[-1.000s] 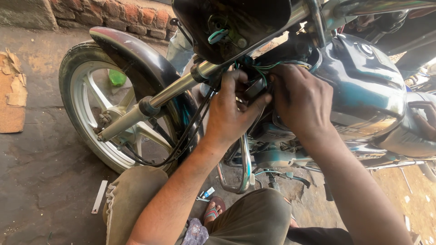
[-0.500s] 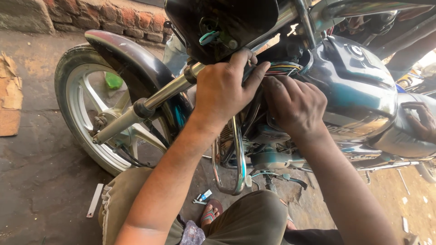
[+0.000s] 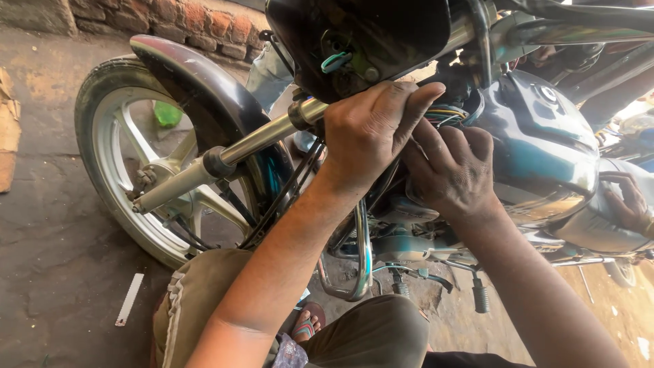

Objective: Repairing and taping the electrical wiring on the front of a motorcycle.

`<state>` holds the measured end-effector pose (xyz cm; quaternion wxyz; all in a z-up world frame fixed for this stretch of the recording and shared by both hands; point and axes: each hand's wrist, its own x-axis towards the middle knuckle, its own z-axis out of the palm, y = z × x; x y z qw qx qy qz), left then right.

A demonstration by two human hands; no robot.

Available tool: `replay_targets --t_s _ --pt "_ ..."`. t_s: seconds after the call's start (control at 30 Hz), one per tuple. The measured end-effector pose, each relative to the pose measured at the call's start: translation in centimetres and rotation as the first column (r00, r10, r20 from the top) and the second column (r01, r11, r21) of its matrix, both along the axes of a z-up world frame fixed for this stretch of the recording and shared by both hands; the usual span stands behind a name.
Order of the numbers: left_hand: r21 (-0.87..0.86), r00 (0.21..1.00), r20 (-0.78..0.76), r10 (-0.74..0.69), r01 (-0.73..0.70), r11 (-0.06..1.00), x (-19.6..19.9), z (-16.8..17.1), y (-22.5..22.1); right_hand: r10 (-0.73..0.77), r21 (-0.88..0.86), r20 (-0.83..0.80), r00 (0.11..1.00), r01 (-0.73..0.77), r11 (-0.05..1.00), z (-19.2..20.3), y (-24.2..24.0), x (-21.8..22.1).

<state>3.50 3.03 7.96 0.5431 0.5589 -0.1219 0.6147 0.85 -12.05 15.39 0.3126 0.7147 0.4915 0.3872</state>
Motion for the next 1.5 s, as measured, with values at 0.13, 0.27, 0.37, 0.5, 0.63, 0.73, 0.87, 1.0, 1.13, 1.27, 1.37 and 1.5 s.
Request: replay_targets --t_s 0.13,0.27,0.37,0.5,0.63,0.73,0.87,1.0,1.13,1.27,1.37,1.5 --pt "-0.097 0.983 -0.005 -0.185 0.184 0.978 0.4 -0.8 -0.8 -0.021 -0.014 -0.037 0.999 0.021 1.0 0.2 0.2 0.2" --pt "-0.162 0.924 0.041 -0.38 0.382 0.91 0.0 -1.6 -0.5 0.046 -0.08 0.087 0.995 -0.039 0.996 0.7 0.5 0.5" --pt "-0.244 0.932 0.014 -0.363 0.356 0.902 -0.5 -3.7 -0.9 0.083 -0.134 0.1 0.991 -0.069 0.989 1.2 1.1 0.2" --pt "-0.405 0.971 -0.102 -0.215 0.157 0.901 -1.5 -7.7 -3.6 -0.043 -0.109 -0.092 0.995 0.033 0.993 1.2 2.6 -1.0" --pt "-0.323 0.922 -0.275 -0.273 0.179 0.929 -3.5 -6.8 -5.5 -0.149 0.223 -0.424 0.893 0.263 0.939 0.2 3.9 -1.9" --pt "-0.442 0.826 -0.326 -0.46 0.297 0.846 -4.5 -5.4 -5.2 -0.086 0.46 -0.563 0.822 0.398 0.794 0.4 4.0 -2.1" --pt "-0.528 0.798 -0.204 -0.567 0.397 0.75 -4.2 -5.9 -5.3 0.073 0.488 -0.849 0.524 0.721 0.492 1.3 4.6 -2.3" --pt "-0.481 0.753 -0.367 -0.546 0.349 0.804 -5.1 -5.4 -3.6 -0.076 0.416 -0.565 0.821 0.364 0.834 1.7 3.3 -2.1" --pt "-0.111 0.957 -0.285 -0.052 0.021 0.994 -5.7 -5.0 -1.2 -0.062 0.338 -0.471 0.88 0.245 0.909 1.4 2.6 -2.0" --pt "0.06 0.976 -0.213 0.054 -0.042 0.997 -7.0 -2.9 1.3 -0.039 0.221 -0.282 0.959 0.104 0.97 0.7 1.3 -1.6" --pt "0.078 0.964 -0.266 -0.021 0.043 0.996 -5.9 -2.7 0.9 0.045 0.164 -0.171 0.984 -0.016 0.986 -0.3 0.3 -1.3" --pt "0.211 0.972 -0.222 -0.081 0.129 0.969 -4.6 -1.5 1.5 0.118 0.079 -0.047 0.992 -0.114 0.99 -0.7 -0.2 -1.1"
